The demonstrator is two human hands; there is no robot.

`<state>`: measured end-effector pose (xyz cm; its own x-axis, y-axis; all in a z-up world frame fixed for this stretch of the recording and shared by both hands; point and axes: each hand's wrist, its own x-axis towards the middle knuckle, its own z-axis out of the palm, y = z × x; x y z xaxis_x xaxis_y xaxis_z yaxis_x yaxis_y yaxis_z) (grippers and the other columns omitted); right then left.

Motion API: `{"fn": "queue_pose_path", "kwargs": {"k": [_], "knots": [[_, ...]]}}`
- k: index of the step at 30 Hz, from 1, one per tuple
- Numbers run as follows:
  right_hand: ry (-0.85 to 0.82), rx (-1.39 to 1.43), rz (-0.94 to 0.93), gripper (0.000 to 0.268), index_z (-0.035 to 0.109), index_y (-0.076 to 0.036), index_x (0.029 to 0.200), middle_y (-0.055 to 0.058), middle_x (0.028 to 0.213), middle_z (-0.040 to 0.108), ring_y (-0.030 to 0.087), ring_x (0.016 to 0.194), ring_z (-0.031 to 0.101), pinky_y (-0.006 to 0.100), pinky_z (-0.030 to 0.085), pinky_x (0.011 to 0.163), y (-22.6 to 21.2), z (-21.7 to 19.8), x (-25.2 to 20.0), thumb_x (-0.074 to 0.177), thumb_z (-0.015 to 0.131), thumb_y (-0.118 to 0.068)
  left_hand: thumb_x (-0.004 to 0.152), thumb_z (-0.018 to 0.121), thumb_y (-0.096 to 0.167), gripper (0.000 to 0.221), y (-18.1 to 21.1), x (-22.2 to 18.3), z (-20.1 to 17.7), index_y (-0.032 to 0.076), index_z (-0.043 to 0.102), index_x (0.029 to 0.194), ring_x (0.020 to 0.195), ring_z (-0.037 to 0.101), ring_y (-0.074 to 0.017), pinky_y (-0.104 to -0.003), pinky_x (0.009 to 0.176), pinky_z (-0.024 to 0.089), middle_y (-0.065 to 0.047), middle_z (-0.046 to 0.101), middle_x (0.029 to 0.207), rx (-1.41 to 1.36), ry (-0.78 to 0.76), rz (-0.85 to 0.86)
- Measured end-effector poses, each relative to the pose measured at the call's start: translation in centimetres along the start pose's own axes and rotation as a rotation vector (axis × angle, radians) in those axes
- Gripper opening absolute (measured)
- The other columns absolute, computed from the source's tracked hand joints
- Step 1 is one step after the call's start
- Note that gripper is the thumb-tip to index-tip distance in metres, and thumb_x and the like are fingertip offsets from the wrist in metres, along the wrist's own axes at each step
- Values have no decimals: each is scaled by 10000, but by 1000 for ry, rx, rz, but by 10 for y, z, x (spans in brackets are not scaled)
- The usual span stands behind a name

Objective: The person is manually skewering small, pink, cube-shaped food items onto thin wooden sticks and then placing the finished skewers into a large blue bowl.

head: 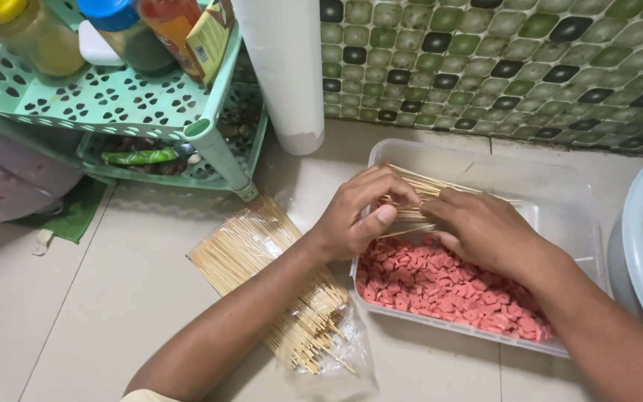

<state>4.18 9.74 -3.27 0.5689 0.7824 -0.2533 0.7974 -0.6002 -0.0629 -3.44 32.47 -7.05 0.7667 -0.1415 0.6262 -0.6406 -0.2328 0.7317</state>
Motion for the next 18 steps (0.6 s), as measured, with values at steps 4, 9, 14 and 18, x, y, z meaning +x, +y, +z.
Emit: {"fn": "queue_pose_path", "kwargs": {"k": [4, 9, 14, 18], "knots": [[-3, -23, 25, 402, 631, -266, 1245, 7, 1097, 660, 322, 1056, 691, 476, 590, 879, 2, 10, 2, 861, 681, -374, 1043, 403, 529, 461, 1, -1, 2, 175, 698, 1061, 897, 636, -248, -391, 874, 509, -27, 650, 937, -23, 18, 10], [-10, -38, 31, 343, 653, -244, 1202, 18, 1082, 663, 330, 1074, 689, 474, 582, 878, 4, 11, 3, 878, 663, -353, 1043, 401, 509, 457, 1, -2, 3, 164, 701, 1049, 895, 644, -242, -384, 874, 513, -23, 654, 928, -18, 27, 26], [10, -48, 14, 297, 676, -211, 1142, 42, 1032, 649, 344, 1048, 684, 482, 573, 866, 7, 14, 4, 880, 662, -350, 1041, 402, 512, 465, 7, 0, 1, 158, 703, 1045, 887, 645, -237, -386, 870, 516, -27, 655, 920, -16, 31, 27], [68, -90, -16, 241, 680, -202, 1058, 42, 968, 619, 336, 997, 677, 475, 565, 830, 11, 23, 4, 870, 663, -352, 1039, 402, 505, 465, 6, 0, 1, 150, 703, 1038, 869, 638, -233, -384, 849, 515, -31, 653, 907, -12, 36, 24]]}}
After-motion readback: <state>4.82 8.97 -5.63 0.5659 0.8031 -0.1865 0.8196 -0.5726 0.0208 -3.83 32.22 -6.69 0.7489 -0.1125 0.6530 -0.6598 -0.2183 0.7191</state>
